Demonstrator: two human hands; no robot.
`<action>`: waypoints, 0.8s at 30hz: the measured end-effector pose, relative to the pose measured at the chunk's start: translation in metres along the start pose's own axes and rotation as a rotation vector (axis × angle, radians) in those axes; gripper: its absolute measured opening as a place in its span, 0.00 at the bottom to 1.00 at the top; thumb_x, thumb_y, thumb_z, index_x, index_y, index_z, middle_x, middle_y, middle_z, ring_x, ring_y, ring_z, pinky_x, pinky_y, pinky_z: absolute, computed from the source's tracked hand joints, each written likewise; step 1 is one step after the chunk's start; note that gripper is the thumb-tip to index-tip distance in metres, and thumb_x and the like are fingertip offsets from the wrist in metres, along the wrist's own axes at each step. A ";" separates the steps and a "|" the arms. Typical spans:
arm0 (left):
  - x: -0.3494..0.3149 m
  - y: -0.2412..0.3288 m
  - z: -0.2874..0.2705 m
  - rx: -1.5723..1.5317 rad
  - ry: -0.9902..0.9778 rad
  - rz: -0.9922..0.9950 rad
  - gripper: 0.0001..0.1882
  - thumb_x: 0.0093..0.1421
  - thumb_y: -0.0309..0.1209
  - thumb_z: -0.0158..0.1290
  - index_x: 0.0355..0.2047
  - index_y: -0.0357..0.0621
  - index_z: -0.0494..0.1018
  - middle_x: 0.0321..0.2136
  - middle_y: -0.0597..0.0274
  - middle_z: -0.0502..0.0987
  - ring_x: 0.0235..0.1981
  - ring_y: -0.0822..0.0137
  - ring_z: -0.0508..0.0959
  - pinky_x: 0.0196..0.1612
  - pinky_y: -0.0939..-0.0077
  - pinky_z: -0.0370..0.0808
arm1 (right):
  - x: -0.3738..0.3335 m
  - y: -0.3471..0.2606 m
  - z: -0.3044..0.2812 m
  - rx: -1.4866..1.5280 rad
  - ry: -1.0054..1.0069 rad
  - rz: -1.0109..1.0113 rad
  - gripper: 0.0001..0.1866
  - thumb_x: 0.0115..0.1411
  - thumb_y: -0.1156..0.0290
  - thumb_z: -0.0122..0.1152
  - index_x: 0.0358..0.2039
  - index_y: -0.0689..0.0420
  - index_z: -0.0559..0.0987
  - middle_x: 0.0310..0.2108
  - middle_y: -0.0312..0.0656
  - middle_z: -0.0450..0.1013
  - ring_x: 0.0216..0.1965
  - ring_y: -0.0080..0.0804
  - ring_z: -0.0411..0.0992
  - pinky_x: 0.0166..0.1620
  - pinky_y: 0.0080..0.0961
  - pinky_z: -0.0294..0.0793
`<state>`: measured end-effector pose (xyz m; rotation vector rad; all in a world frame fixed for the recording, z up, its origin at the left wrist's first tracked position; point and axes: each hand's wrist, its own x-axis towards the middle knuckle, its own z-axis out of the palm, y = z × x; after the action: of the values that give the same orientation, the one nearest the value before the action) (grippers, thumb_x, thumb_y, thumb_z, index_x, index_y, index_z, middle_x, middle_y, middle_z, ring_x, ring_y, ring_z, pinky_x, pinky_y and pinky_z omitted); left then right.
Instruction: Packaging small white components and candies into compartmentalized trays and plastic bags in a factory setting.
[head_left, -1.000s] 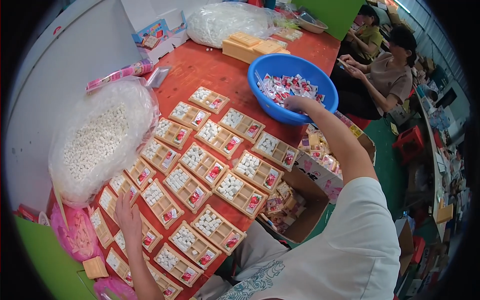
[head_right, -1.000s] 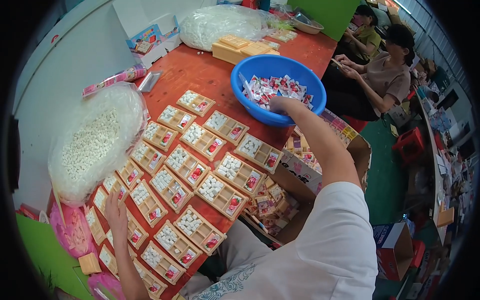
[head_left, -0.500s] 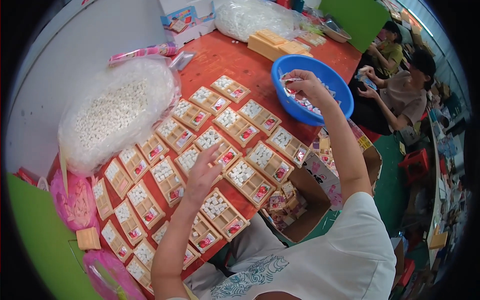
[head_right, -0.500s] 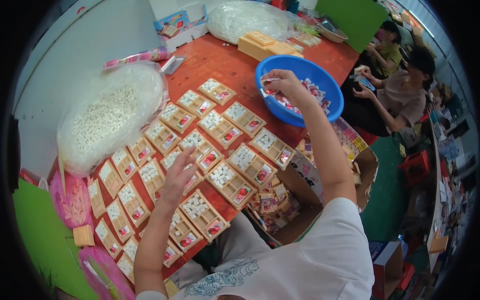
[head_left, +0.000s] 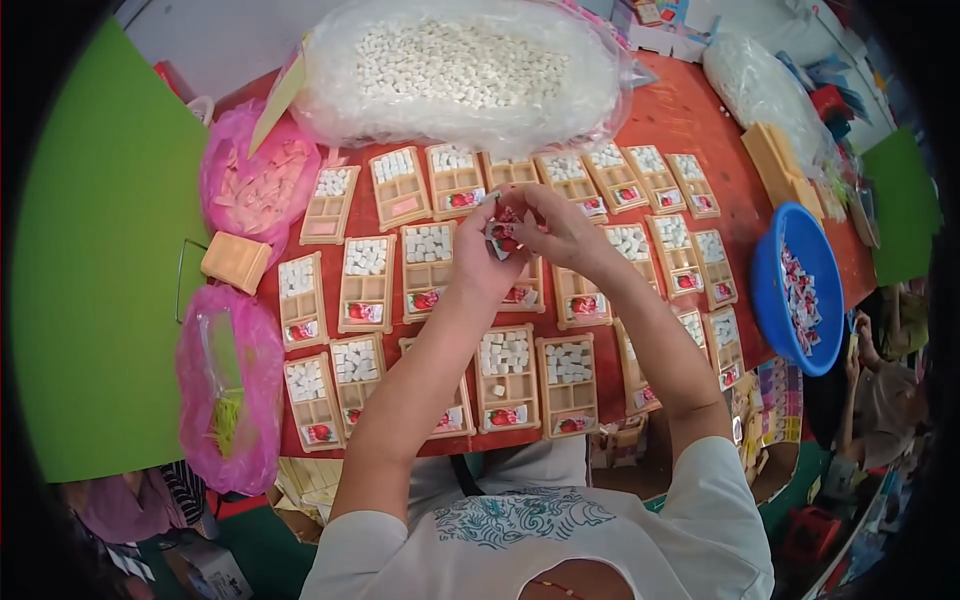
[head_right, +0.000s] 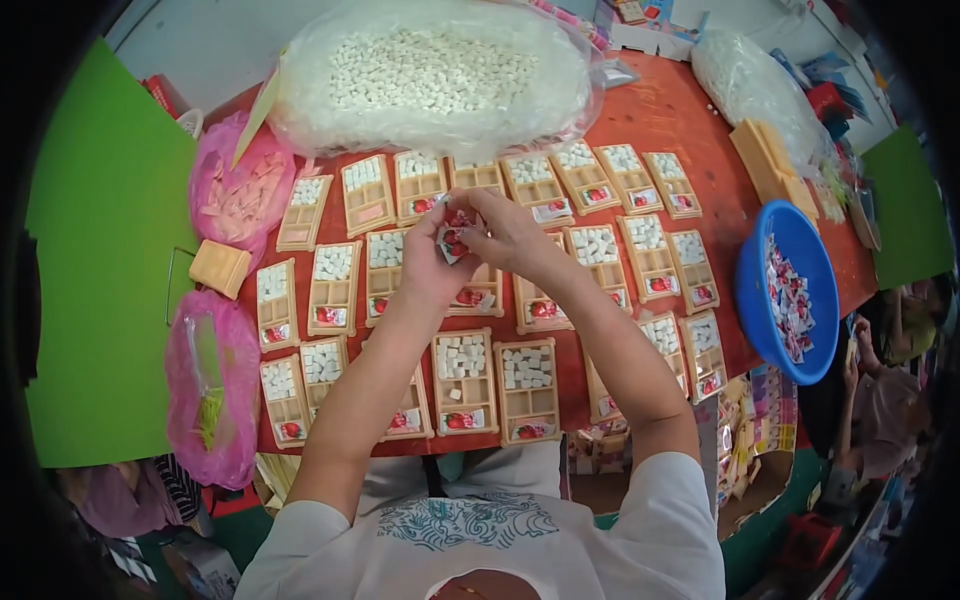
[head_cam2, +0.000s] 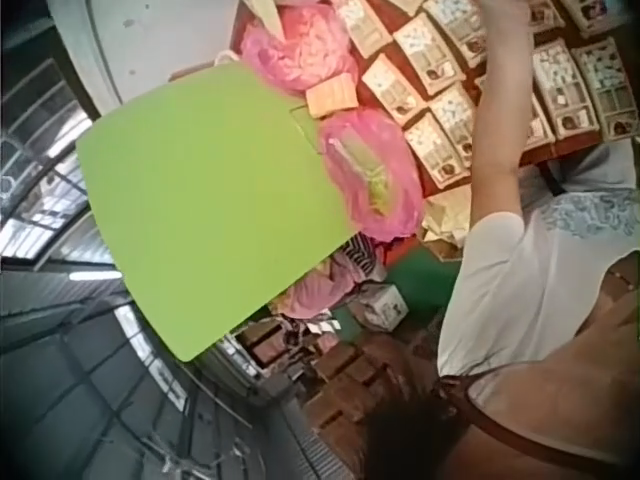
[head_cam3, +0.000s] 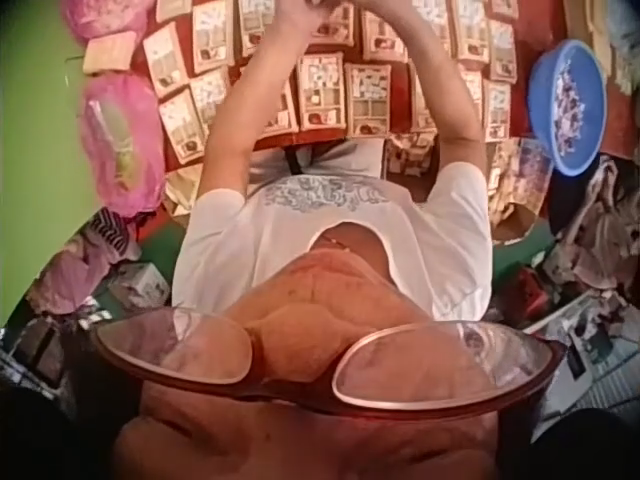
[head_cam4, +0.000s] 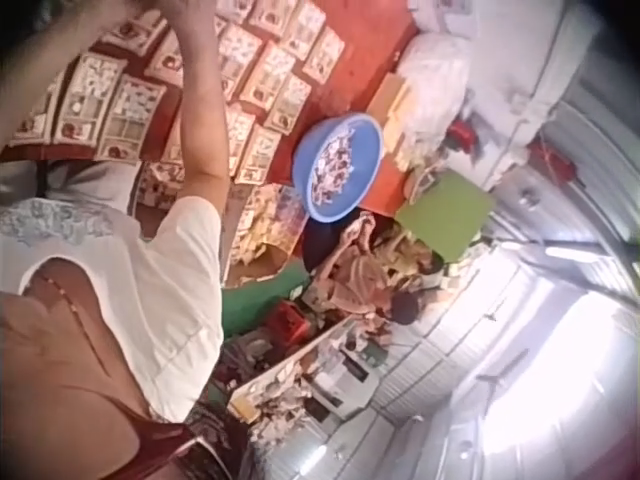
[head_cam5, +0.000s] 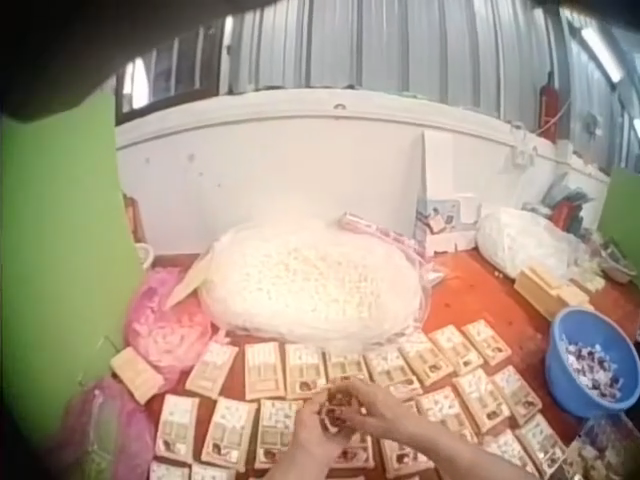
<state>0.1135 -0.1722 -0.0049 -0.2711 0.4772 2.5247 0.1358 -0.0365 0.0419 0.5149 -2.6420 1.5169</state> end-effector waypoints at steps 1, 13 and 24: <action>-0.001 0.010 -0.005 0.029 -0.052 0.008 0.10 0.64 0.35 0.41 0.39 0.48 0.71 0.35 0.61 0.77 0.35 0.62 0.75 0.40 0.62 0.72 | 0.006 0.001 0.004 0.001 -0.009 -0.001 0.17 0.53 0.77 0.55 0.45 0.62 0.72 0.38 0.47 0.72 0.40 0.36 0.73 0.42 0.31 0.73; -0.024 0.076 -0.038 0.298 0.111 0.010 0.11 0.58 0.24 0.46 0.42 0.43 0.68 0.34 0.60 0.75 0.32 0.63 0.77 0.25 0.63 0.73 | 0.073 0.011 0.060 -0.165 -0.042 0.000 0.13 0.53 0.68 0.62 0.37 0.60 0.77 0.35 0.42 0.71 0.37 0.34 0.72 0.38 0.29 0.72; -0.047 0.126 -0.078 0.243 0.133 0.004 0.16 0.58 0.24 0.47 0.47 0.42 0.66 0.35 0.51 0.76 0.28 0.61 0.77 0.26 0.73 0.74 | 0.114 0.012 0.100 0.019 0.124 0.206 0.09 0.53 0.69 0.61 0.28 0.62 0.79 0.26 0.36 0.67 0.29 0.24 0.69 0.32 0.26 0.67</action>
<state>0.0901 -0.3239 -0.0278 -0.3462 0.8291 2.4315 0.0363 -0.1456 0.0040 0.1464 -2.6548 1.5709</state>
